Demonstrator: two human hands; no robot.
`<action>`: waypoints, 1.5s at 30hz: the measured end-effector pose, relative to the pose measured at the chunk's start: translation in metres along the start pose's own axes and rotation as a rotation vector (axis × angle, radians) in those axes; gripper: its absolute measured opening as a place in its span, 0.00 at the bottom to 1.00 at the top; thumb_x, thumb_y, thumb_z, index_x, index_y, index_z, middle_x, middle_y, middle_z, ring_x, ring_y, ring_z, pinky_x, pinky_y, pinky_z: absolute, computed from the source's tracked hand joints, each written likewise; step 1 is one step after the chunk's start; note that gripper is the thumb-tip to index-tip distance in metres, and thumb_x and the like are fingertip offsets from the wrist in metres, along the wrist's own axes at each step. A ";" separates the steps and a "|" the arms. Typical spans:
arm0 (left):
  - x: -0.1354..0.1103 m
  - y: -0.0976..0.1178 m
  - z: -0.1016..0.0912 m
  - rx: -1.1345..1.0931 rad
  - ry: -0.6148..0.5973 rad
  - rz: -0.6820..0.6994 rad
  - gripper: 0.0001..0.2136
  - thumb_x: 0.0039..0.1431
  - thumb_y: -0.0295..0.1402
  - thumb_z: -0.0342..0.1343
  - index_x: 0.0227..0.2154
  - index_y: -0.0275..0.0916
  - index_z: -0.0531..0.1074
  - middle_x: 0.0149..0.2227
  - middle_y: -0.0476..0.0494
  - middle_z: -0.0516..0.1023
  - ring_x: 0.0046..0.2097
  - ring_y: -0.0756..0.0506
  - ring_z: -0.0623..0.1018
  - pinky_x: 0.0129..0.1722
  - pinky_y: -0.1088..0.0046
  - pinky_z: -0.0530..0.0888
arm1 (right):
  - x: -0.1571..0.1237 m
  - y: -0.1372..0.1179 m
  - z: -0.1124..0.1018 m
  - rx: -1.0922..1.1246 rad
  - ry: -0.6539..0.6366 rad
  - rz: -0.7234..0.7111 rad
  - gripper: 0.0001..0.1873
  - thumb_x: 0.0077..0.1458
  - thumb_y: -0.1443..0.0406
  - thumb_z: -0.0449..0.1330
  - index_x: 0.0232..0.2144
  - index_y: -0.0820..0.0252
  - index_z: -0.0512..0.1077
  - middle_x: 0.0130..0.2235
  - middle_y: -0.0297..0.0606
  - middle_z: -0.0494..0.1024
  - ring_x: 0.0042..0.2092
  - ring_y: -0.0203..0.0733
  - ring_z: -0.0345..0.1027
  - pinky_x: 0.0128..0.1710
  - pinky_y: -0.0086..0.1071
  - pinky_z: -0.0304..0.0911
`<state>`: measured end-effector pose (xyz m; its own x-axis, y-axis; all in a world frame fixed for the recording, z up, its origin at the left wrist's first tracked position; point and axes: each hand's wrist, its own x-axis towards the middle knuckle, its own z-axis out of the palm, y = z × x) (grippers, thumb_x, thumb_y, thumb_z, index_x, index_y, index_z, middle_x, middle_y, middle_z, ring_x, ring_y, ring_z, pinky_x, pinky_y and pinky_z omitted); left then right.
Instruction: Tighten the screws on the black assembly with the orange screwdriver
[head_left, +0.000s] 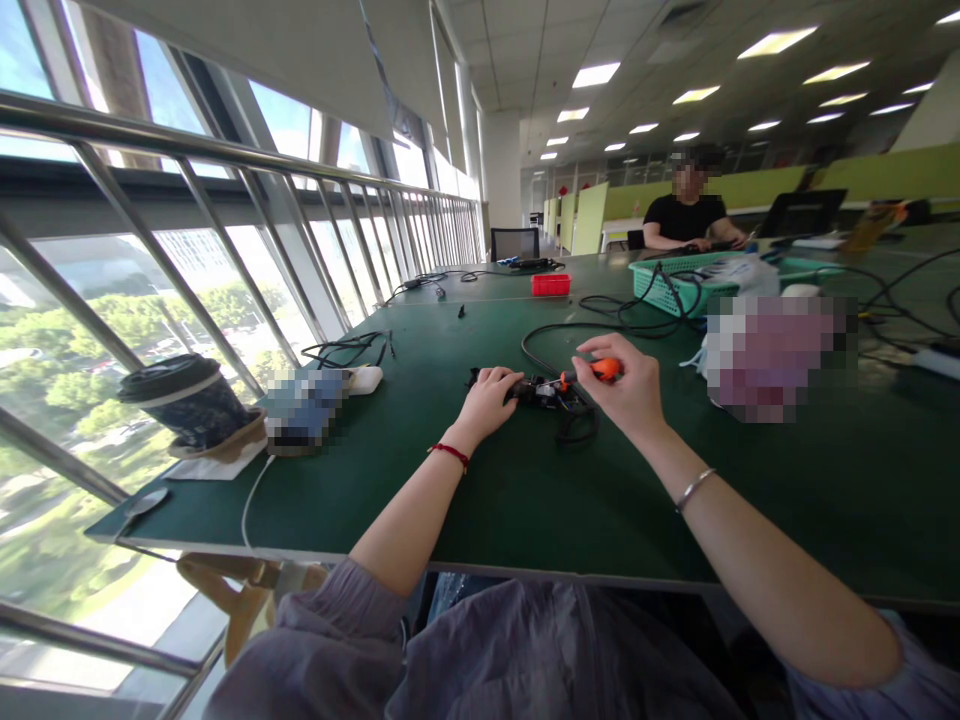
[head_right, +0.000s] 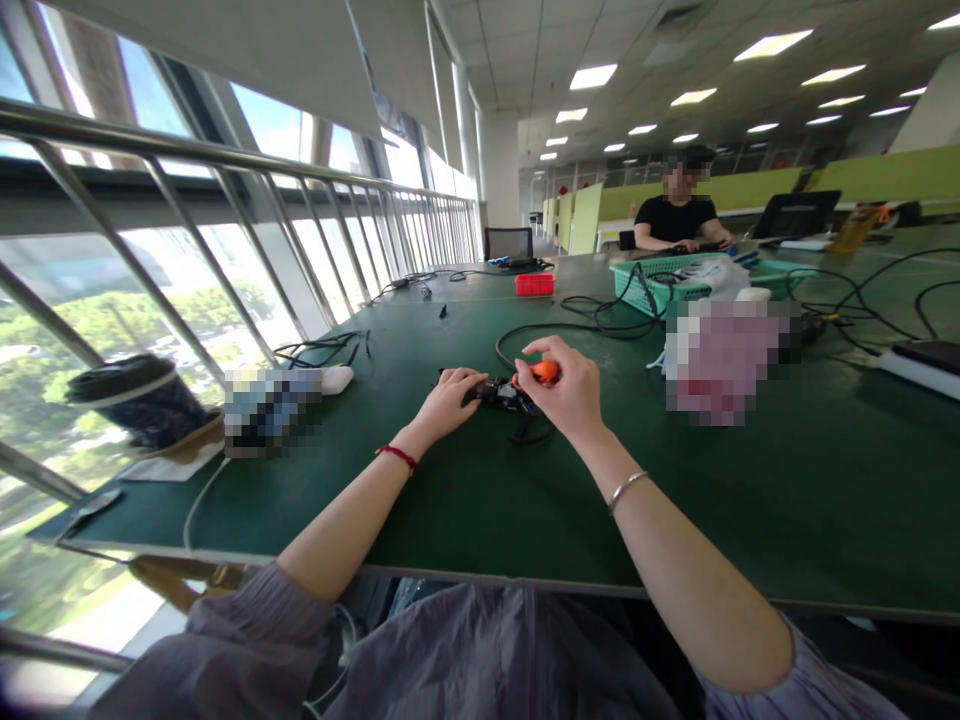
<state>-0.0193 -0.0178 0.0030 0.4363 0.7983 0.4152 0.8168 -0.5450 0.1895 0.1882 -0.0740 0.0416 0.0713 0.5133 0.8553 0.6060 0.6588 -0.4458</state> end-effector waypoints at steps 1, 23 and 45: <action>0.000 0.000 0.000 -0.001 0.002 0.001 0.21 0.57 0.26 0.52 0.55 0.40 0.69 0.53 0.42 0.71 0.55 0.39 0.65 0.59 0.60 0.67 | 0.000 -0.001 0.000 0.010 0.005 0.002 0.08 0.49 0.60 0.60 0.34 0.56 0.70 0.24 0.30 0.70 0.25 0.36 0.65 0.29 0.32 0.65; 0.000 -0.001 0.000 0.002 0.000 0.011 0.21 0.57 0.26 0.52 0.55 0.39 0.68 0.53 0.41 0.71 0.55 0.40 0.66 0.58 0.60 0.67 | 0.000 -0.003 0.000 0.078 0.063 -0.083 0.18 0.48 0.65 0.59 0.43 0.56 0.67 0.33 0.34 0.72 0.33 0.39 0.69 0.36 0.34 0.67; 0.000 0.000 0.000 -0.001 -0.001 0.001 0.21 0.57 0.27 0.52 0.55 0.41 0.69 0.53 0.42 0.70 0.56 0.40 0.65 0.58 0.60 0.68 | 0.000 0.000 0.000 0.012 0.018 0.004 0.09 0.49 0.60 0.60 0.35 0.55 0.70 0.24 0.30 0.69 0.26 0.38 0.66 0.30 0.32 0.64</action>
<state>-0.0190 -0.0175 0.0027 0.4373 0.7981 0.4145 0.8159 -0.5460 0.1904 0.1879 -0.0740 0.0414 0.0880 0.5060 0.8580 0.5964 0.6632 -0.4522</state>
